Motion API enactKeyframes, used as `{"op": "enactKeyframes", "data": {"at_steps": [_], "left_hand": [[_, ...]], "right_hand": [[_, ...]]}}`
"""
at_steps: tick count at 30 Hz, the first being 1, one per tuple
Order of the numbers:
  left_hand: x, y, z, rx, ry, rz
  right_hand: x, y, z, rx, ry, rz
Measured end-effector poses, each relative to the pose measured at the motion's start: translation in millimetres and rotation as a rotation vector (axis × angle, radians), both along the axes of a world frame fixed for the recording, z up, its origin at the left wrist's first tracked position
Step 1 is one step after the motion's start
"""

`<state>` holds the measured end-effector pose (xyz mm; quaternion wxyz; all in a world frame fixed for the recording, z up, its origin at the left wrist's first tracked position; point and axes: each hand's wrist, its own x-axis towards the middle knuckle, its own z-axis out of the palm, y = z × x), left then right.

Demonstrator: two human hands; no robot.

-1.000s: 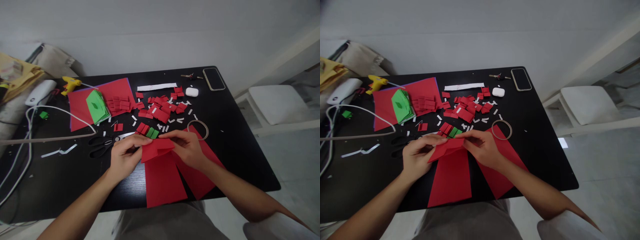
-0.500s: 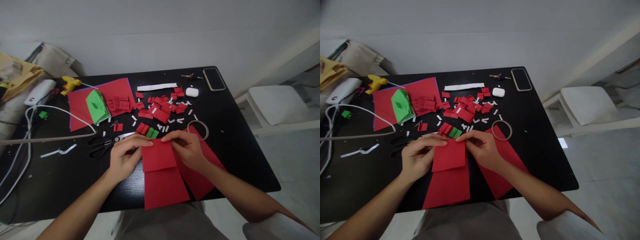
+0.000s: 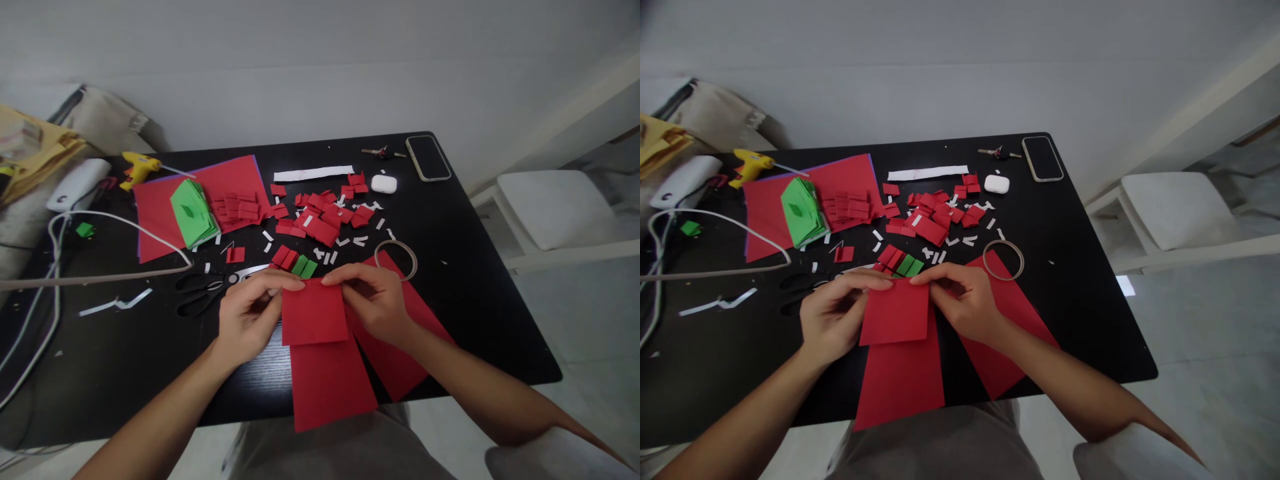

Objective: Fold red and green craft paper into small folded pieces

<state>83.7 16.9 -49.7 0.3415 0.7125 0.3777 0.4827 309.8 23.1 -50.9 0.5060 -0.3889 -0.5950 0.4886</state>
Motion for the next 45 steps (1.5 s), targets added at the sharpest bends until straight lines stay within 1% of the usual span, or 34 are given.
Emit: {"op": "enactKeyframes", "data": {"at_steps": [6,11,17,22,28,31,35,38,40,42,44,45], "left_hand": [[0,0,0.7,0.057,0.025,-0.005],[-1,0,-0.5,0.086,0.046,0.001],[1,0,1.9,0.133,0.048,-0.004],[2,0,2.8,0.155,0.036,-0.026],[1,2,1.5,0.161,0.063,-0.014],[0,3,1.8,0.150,0.095,0.038],[-3,5,0.1,0.142,0.067,0.165],[-5,7,-2.6,0.142,0.033,0.211],[-6,8,-3.6,0.148,0.033,0.198],[-6,8,-3.6,0.149,0.049,0.162],[-5,8,-2.4,0.142,0.074,0.119],[-4,8,-1.5,0.135,0.088,0.097]], "right_hand": [[0,0,-0.9,0.013,-0.001,0.019],[0,0,-2.9,0.085,-0.013,0.056],[-1,-1,-2.7,0.113,-0.042,0.041],[-1,-2,-1.2,0.062,-0.047,0.028],[-1,-1,-1.9,-0.003,-0.036,0.017],[-3,0,-3.3,-0.057,-0.010,-0.013],[-1,7,-7.3,-0.134,0.010,-0.034],[3,16,-12.9,-0.092,-0.129,-0.105],[6,21,-16.3,-0.036,-0.290,-0.139],[8,24,-17.2,0.054,-0.415,-0.192],[9,24,-14.6,0.148,-0.432,-0.243],[8,22,-12.1,0.162,-0.394,-0.230]]}}
